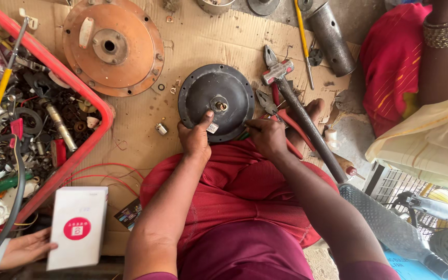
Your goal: The person sits on the floor and uses a hammer and a small wooden stick to tap and adjust a component on a black circular electrical device. They repeatedly strike the device and inspect the central part while surrounded by tools and parts.
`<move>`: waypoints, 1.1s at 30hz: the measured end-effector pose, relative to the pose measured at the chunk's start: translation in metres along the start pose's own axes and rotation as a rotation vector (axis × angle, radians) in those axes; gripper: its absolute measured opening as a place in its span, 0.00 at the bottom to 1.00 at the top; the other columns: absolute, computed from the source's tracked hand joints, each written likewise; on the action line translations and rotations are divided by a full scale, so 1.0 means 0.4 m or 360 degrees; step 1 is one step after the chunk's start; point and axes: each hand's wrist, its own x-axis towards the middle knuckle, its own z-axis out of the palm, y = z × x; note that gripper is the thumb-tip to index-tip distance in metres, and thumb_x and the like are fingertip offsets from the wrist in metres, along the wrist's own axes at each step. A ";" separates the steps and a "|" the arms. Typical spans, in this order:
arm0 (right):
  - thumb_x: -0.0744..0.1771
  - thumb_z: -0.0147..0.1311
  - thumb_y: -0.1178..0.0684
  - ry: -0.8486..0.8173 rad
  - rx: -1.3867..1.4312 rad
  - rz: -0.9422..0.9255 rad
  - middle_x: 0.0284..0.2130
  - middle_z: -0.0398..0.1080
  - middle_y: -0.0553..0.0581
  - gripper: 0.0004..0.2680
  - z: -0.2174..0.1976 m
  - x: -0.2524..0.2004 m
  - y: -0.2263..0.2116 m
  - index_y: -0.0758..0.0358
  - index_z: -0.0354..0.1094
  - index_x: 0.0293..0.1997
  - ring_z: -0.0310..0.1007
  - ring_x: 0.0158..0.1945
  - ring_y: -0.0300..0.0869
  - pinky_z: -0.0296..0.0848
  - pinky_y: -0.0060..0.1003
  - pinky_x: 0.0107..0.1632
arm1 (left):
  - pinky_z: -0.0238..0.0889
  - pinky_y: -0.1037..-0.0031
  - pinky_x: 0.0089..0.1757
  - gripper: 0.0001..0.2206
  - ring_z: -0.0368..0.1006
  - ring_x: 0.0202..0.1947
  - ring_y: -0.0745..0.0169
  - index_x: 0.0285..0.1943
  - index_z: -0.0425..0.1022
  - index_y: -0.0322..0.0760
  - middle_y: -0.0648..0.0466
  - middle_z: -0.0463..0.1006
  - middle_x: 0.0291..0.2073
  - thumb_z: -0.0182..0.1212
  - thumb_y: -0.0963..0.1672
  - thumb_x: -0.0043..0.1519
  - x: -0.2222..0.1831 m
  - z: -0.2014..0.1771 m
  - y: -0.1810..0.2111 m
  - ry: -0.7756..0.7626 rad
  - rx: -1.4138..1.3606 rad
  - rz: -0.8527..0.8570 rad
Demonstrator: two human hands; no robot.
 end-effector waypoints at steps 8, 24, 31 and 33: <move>0.63 0.63 0.59 0.0380 -0.0093 -0.0201 0.39 0.78 0.66 0.08 0.072 -0.030 -0.006 0.62 0.80 0.44 0.80 0.39 0.56 0.78 0.45 0.44 | 0.63 0.66 0.60 0.36 0.71 0.59 0.52 0.65 0.63 0.25 0.43 0.73 0.61 0.78 0.38 0.48 0.003 0.000 -0.012 0.0033 0.0114 0.0149; 0.64 0.62 0.59 0.0471 0.0100 -0.0152 0.35 0.78 0.63 0.05 0.059 -0.045 -0.036 0.64 0.78 0.40 0.79 0.38 0.55 0.78 0.47 0.42 | 0.65 0.64 0.59 0.32 0.72 0.58 0.52 0.63 0.64 0.27 0.44 0.74 0.60 0.76 0.37 0.50 0.019 -0.012 -0.024 -0.0073 0.0017 0.0084; 0.65 0.58 0.62 0.0454 0.0073 -0.0178 0.40 0.78 0.65 0.07 0.064 -0.046 -0.020 0.66 0.77 0.45 0.80 0.41 0.56 0.79 0.46 0.45 | 0.66 0.65 0.59 0.31 0.71 0.58 0.54 0.64 0.63 0.29 0.46 0.74 0.60 0.74 0.36 0.51 0.014 -0.011 -0.012 -0.0091 0.0001 0.0040; 0.65 0.58 0.61 0.0437 0.0091 -0.0134 0.39 0.78 0.65 0.06 0.065 -0.045 -0.022 0.67 0.77 0.44 0.80 0.40 0.57 0.79 0.47 0.45 | 0.66 0.65 0.59 0.31 0.71 0.58 0.54 0.64 0.63 0.28 0.46 0.74 0.60 0.74 0.36 0.52 0.015 -0.009 -0.013 -0.0098 0.0011 0.0051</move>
